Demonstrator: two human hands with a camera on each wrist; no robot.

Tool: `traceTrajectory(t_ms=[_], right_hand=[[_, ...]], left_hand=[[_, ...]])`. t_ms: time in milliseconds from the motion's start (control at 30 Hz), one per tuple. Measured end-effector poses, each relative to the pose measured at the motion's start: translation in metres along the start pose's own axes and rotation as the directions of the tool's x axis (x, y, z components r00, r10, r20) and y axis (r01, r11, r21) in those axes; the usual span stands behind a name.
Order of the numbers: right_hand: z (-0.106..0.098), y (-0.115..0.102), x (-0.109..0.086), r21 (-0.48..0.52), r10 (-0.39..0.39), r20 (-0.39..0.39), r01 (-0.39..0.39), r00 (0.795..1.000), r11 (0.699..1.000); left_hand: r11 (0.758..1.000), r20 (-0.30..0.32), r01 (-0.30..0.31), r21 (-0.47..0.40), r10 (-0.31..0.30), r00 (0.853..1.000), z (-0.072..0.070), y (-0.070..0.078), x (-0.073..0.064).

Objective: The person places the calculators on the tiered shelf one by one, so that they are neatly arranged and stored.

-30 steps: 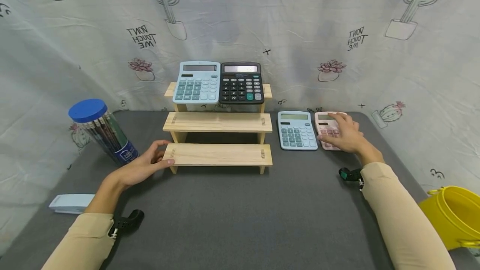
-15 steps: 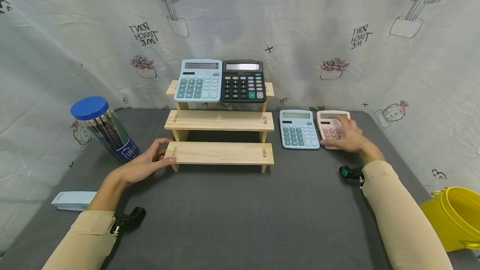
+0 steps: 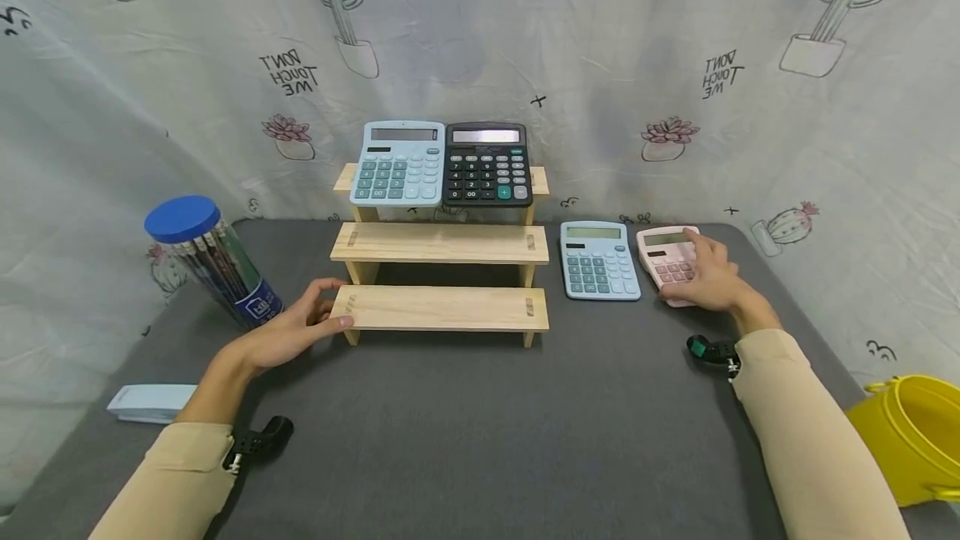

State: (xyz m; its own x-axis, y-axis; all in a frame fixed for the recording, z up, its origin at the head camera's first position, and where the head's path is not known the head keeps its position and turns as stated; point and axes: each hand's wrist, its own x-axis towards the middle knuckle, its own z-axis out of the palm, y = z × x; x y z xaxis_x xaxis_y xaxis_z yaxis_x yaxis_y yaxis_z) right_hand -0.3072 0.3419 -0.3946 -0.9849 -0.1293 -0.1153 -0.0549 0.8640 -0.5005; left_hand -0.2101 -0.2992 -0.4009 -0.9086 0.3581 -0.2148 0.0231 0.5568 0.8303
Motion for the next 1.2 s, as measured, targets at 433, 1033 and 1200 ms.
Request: traceTrajectory(t_ms=[433,1033,1200], right_hand=[[-0.006,0.002,-0.018,0.200,-0.073,-0.059,0.084,0.996,0.976],[-0.004,-0.044,-0.048,0.307,-0.215,-0.077,0.228,0.974,0.924],[-0.004,-0.060,-0.054,0.334,-0.262,-0.089,0.277,0.961,0.901]], left_hand=[[1.000,-0.003,-0.004,-0.005,0.004,1.000,0.000,-0.002,0.003],[1.000,-0.001,-0.012,-0.027,0.012,1.000,0.000,-0.003,0.003],[1.000,0.000,-0.007,-0.029,0.007,1.000,0.001,-0.003,0.003]])
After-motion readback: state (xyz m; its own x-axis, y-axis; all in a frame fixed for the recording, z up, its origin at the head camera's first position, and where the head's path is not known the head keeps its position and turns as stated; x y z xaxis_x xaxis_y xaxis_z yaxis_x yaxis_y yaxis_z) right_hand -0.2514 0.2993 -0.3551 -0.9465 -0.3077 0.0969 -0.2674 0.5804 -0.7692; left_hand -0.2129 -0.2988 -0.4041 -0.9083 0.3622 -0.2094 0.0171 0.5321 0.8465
